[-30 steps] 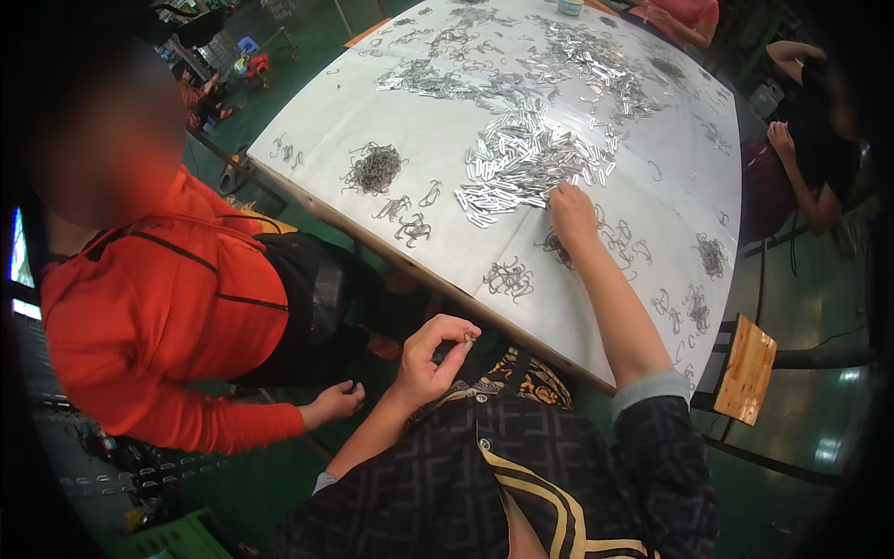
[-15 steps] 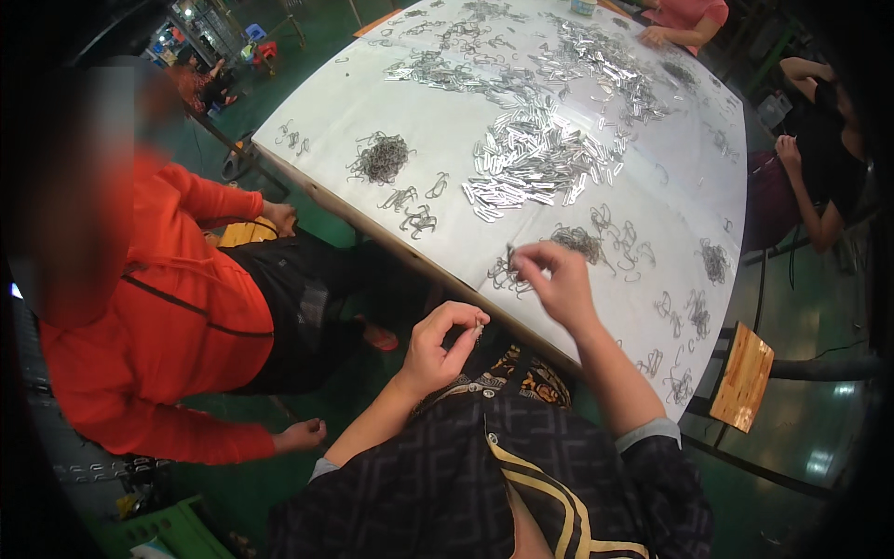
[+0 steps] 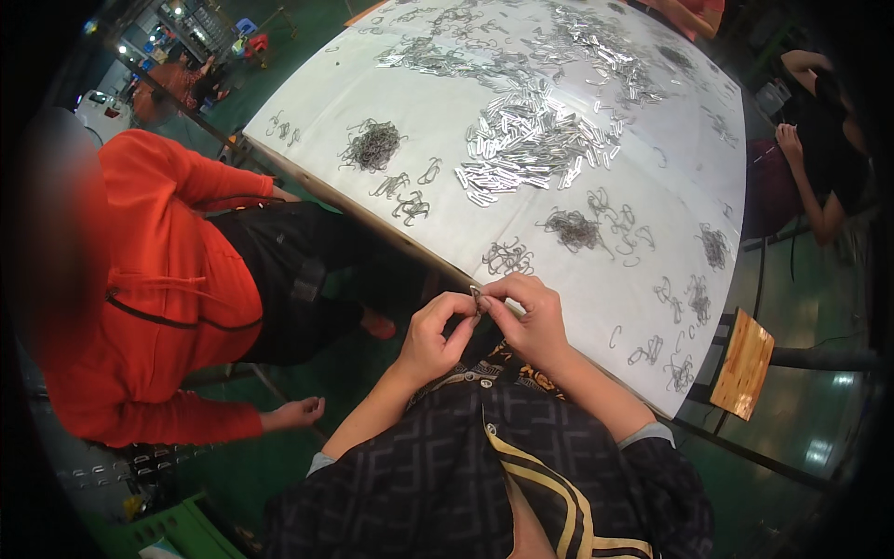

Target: The person sits at a large table in a workshop and assembles small metal components by hand. They pick up individual metal pieces and fasteners from piles on the table, joining them together. Other workers are visible in the background performing similar tasks.

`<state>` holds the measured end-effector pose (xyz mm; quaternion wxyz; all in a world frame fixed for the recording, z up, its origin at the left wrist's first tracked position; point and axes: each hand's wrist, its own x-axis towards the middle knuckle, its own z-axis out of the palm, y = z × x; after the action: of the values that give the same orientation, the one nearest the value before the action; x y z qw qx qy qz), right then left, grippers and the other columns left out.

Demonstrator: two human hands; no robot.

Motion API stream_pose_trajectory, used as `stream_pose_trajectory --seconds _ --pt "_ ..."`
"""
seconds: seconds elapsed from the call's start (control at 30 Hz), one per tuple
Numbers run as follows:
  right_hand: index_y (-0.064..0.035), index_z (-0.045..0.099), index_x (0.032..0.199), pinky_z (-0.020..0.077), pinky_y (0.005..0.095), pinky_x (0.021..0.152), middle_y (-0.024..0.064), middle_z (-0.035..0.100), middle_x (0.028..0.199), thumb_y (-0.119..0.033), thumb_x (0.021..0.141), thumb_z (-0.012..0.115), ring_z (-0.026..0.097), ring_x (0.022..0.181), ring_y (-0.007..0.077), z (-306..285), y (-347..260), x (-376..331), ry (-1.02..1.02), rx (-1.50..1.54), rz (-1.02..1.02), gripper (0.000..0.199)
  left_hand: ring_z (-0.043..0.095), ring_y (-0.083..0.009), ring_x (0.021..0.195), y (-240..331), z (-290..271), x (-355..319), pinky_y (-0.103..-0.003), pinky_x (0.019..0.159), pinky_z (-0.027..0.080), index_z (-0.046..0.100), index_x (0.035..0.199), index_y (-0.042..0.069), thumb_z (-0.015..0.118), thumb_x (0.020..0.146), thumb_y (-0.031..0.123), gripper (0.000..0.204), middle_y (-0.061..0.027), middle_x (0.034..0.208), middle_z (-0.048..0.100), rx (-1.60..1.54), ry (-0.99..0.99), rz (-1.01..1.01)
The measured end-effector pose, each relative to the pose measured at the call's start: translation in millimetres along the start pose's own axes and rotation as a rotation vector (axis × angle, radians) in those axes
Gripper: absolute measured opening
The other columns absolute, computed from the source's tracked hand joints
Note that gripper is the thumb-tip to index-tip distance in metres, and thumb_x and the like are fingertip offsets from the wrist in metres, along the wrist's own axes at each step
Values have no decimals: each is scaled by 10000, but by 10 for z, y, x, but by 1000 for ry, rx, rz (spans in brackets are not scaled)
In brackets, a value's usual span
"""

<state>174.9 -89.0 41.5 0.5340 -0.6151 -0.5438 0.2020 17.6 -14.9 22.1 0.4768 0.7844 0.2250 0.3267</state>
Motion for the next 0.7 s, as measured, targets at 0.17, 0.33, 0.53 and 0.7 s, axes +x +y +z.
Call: stream_pose_trajectory --seconds 0.17,0.33,0.53,0.7 --pt "-64 681 868 445 352 701 82 663 805 -49 795 696 627 754 275 63 8 -62 -11 -71 -44 75 664 -253 817 -49 -30 -79 -326 728 521 625 908 9 653 800 -46 124 -123 893 657 13 9 -22" --pt "-58 665 854 453 351 730 77 659 806 -23 796 683 622 759 255 103 2 -103 39 -81 -44 70 660 -266 828 -56 -142 -21 -339 738 517 642 924 -2 675 796 -24 134 -124 899 665 8 -102 5" --pt "-51 663 844 446 348 721 77 650 788 -2 781 689 605 749 255 124 -29 -108 25 -79 -99 84 679 -230 884 -11 -326 29 -323 787 528 677 930 -11 685 797 -31 134 -117 959 700 -39 -124 14" --pt "-53 663 845 443 352 718 78 650 782 4 771 698 604 749 260 70 -2 -158 -8 -80 -113 99 688 -195 901 -168 -361 447 -301 799 527 688 964 2 657 851 36 122 -114 940 714 61 -121 -132"
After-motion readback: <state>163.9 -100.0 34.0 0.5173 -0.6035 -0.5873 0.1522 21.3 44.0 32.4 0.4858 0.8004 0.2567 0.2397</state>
